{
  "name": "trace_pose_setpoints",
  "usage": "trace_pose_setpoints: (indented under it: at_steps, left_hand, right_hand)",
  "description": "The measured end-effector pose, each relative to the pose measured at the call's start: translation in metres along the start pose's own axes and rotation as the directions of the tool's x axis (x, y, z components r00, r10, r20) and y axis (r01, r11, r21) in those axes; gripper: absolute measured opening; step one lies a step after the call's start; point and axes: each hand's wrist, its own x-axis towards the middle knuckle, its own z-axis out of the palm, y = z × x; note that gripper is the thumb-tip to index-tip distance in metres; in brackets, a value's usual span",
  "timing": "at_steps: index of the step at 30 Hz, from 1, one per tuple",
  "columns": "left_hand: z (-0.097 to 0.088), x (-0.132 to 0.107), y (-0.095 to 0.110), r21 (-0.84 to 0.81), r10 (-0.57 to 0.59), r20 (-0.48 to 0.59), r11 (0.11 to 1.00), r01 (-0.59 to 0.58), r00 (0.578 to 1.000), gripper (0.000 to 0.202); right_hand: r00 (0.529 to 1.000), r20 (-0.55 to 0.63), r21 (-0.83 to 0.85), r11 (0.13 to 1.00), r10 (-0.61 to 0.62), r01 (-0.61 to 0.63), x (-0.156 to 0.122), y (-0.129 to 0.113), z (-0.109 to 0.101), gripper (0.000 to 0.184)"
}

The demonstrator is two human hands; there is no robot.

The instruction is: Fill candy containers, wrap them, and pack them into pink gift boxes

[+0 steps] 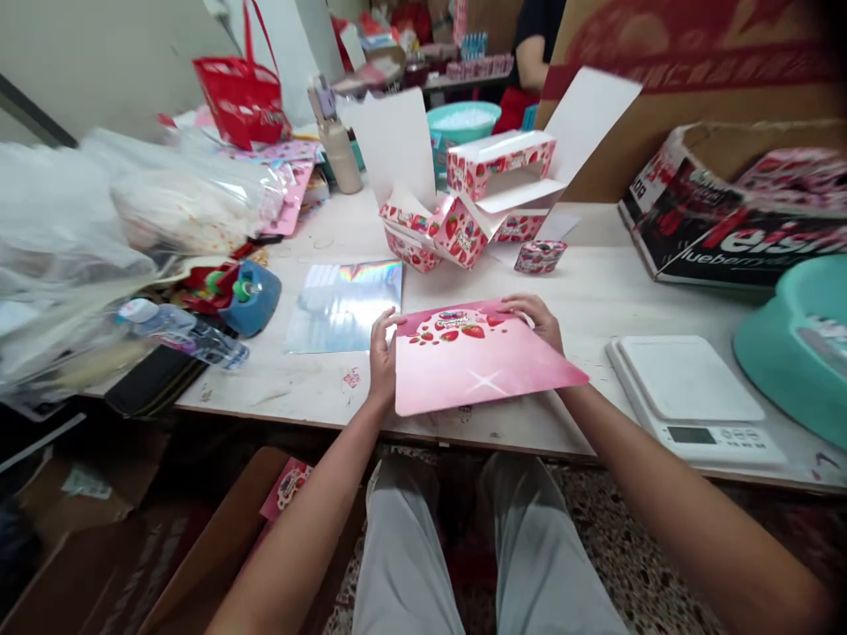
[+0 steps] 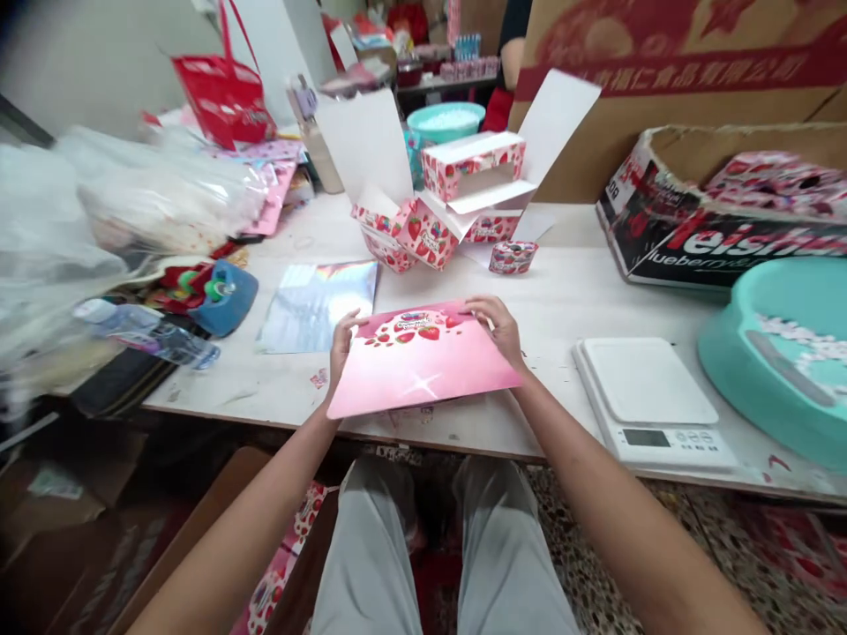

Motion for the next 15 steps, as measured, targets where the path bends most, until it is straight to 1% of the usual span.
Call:
trace_pose_setpoints:
  at_steps: [1,2,4,5,7,8,10,11,12,13,15]
  left_hand:
    - [-0.008,0.002,0.001,0.095,0.057,0.013,0.994,-0.058,0.998,0.024]
    - [-0.016,0.005,0.003,0.173,0.112,0.052,0.978,-0.120,0.992,0.026]
    - [-0.033,0.015,0.009,0.296,0.187,0.200,0.924,-0.241,0.962,0.034]
    - [-0.040,0.021,0.015,0.345,0.198,0.290,0.891,-0.295,0.936,0.036]
    - [-0.045,0.029,0.032,0.433,0.167,0.442,0.821,-0.373,0.881,0.037]
    - [-0.043,0.030,0.042,0.476,0.134,0.495,0.784,-0.397,0.858,0.036]
    - [-0.030,0.024,0.061,0.545,0.075,0.554,0.720,-0.429,0.829,0.033]
    - [-0.021,0.017,0.069,0.570,0.057,0.560,0.698,-0.434,0.827,0.035]
    - [-0.011,0.009,0.075,0.585,0.056,0.554,0.684,-0.436,0.830,0.042]
    - [-0.002,-0.001,0.079,0.599,0.056,0.539,0.676,-0.430,0.840,0.052]
    - [0.009,-0.021,0.082,0.616,0.043,0.521,0.672,-0.411,0.852,0.064]
  right_hand:
    - [0.999,0.038,-0.073,0.997,-0.038,0.040,-0.002,0.002,-0.007,0.029]
    - [0.992,0.099,-0.136,0.987,-0.074,0.087,-0.003,0.004,-0.014,0.036]
    - [0.961,0.240,-0.238,0.951,-0.140,0.198,-0.001,0.003,-0.028,0.048]
    - [0.936,0.311,-0.281,0.925,-0.165,0.256,0.002,0.000,-0.035,0.052]
    - [0.880,0.437,-0.347,0.867,-0.187,0.357,0.008,-0.016,-0.043,0.050]
    - [0.854,0.486,-0.370,0.841,-0.187,0.395,0.009,-0.028,-0.045,0.045]
    - [0.796,0.577,-0.382,0.802,-0.180,0.459,0.007,-0.055,-0.041,0.035]
    - [0.769,0.615,-0.376,0.792,-0.176,0.481,0.002,-0.067,-0.037,0.030]
    - [0.745,0.645,-0.367,0.786,-0.171,0.497,-0.005,-0.076,-0.032,0.032]
    - [0.728,0.665,-0.360,0.784,-0.164,0.506,-0.013,-0.082,-0.027,0.041]
    - [0.717,0.680,-0.366,0.778,-0.152,0.511,-0.029,-0.083,-0.021,0.067]
